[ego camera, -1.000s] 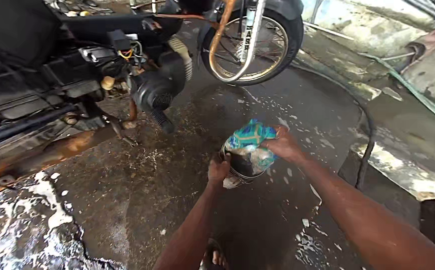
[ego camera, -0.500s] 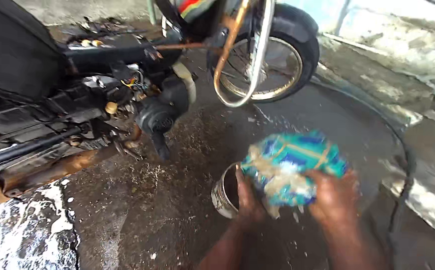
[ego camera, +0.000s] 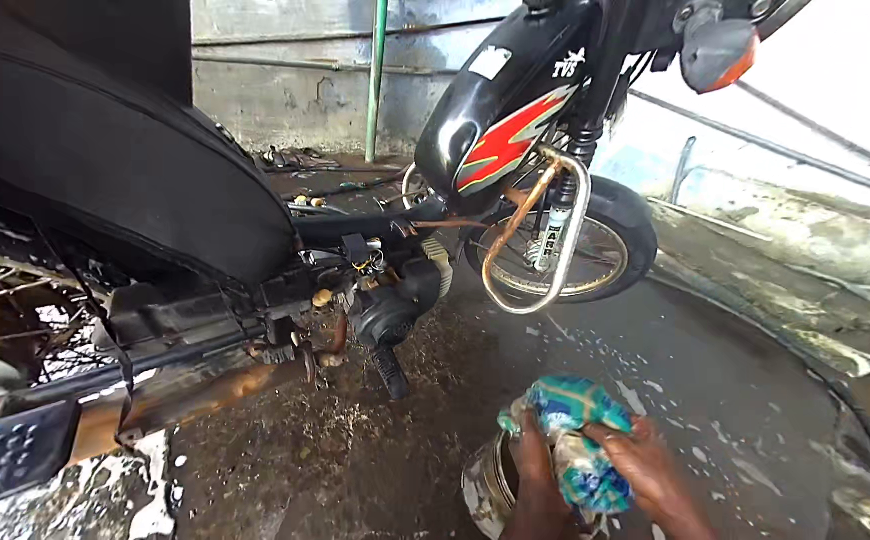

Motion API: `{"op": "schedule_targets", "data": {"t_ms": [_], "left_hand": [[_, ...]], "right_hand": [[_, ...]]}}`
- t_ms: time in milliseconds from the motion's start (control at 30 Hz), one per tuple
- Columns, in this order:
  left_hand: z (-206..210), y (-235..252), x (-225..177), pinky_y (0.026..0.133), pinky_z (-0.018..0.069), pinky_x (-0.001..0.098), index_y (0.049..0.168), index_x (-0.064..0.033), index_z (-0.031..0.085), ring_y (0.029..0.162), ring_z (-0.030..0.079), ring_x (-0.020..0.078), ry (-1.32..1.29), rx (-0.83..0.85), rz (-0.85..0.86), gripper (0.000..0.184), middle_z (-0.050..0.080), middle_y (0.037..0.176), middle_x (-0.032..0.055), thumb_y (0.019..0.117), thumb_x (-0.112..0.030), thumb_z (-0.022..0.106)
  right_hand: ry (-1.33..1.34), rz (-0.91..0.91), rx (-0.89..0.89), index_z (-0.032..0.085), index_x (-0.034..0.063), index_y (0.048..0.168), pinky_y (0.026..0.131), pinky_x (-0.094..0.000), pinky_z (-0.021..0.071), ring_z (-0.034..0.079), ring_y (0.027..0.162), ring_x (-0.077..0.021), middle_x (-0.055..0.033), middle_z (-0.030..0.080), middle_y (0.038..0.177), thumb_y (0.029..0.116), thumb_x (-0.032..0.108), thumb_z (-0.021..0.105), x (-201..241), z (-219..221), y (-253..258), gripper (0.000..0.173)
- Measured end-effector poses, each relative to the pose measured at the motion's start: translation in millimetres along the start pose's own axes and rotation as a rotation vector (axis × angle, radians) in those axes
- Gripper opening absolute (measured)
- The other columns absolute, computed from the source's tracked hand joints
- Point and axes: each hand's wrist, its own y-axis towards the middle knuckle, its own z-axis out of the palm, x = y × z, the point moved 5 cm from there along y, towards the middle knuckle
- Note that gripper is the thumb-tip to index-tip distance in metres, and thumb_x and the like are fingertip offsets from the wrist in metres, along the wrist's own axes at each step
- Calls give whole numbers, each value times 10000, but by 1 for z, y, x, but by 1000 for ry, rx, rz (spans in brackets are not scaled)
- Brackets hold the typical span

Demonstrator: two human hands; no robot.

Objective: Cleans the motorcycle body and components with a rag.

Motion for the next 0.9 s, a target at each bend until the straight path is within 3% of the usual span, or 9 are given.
{"op": "schedule_targets", "data": {"t_ms": [67, 267, 367, 433, 500, 600, 733, 833, 900], "left_hand": [[9, -11, -53, 955, 520, 567, 1362, 31, 555, 1141, 621, 364, -44, -11, 67, 629, 620, 1276, 258, 1070, -518, 457], [10, -41, -223, 683, 559, 430, 1202, -36, 640, 784, 647, 235, -26, 40, 426, 380, 671, 945, 140, 1028, -372, 609], [-4, -67, -275, 808, 570, 488, 1383, -139, 573, 1004, 656, 259, 14, 181, 487, 531, 666, 1189, 132, 1023, -529, 549], [-12, -66, -295, 907, 548, 521, 1444, -163, 511, 1138, 631, 270, 2, 194, 518, 561, 638, 1298, 130, 1033, -545, 516], [-16, -53, -303, 968, 514, 518, 1478, -144, 467, 1201, 594, 260, -7, 157, 559, 531, 603, 1345, 130, 1066, -478, 485], [-26, -25, -288, 988, 480, 553, 1593, -193, 325, 1300, 525, 304, 158, 167, 543, 656, 498, 1505, 143, 1048, -524, 483], [-40, 10, -253, 955, 486, 588, 1540, -234, 418, 1290, 536, 315, 227, 229, 460, 558, 510, 1501, 107, 1052, -488, 508], [-37, 25, -233, 820, 526, 427, 1487, -130, 481, 1023, 619, 224, 313, 237, 487, 472, 604, 1337, 134, 1061, -322, 547], [-31, 35, -223, 923, 549, 426, 1499, -83, 469, 1115, 649, 233, 416, 271, 460, 498, 582, 1408, 166, 1053, -280, 570]], "right_hand": [[74, -65, -74, 659, -3, 1193, 798, -480, 601, 709, 917, -250, -164, 711, 1041, 855, 87, 768, 53, -9, -2, 366], [345, -287, -204, 622, 121, 1204, 701, -348, 617, 696, 821, -98, -4, 692, 981, 911, 98, 688, 212, -3, -3, 302], [278, -638, -239, 601, 108, 1207, 831, -281, 619, 693, 942, -28, 35, 690, 1066, 865, 113, 709, 289, 15, 7, 359], [101, -978, -337, 617, -10, 1240, 964, -296, 573, 680, 1077, -80, -85, 698, 1169, 910, 137, 698, 341, 41, 14, 370], [-186, -1135, -412, 641, -27, 1286, 1035, -479, 509, 646, 1202, -277, -211, 671, 1269, 919, 170, 667, 381, 80, 26, 417], [-723, -1293, -313, 646, -34, 1269, 945, -670, 493, 579, 1245, -511, -307, 620, 1311, 925, 83, 631, 401, 164, 60, 364], [-1561, -1249, 296, 676, -15, 1194, 1144, -631, 330, 613, 1171, -444, -238, 669, 1200, 983, 41, 584, 374, 245, 131, 237], [-1968, -1072, 458, 688, 23, 1113, 958, -625, 469, 651, 1062, -409, -195, 685, 1085, 866, 139, 738, 385, 255, 144, 278], [-2056, -937, 465, 707, 26, 969, 844, -590, 499, 653, 998, -398, -195, 683, 986, 852, 187, 766, 395, 264, 149, 208]]}}
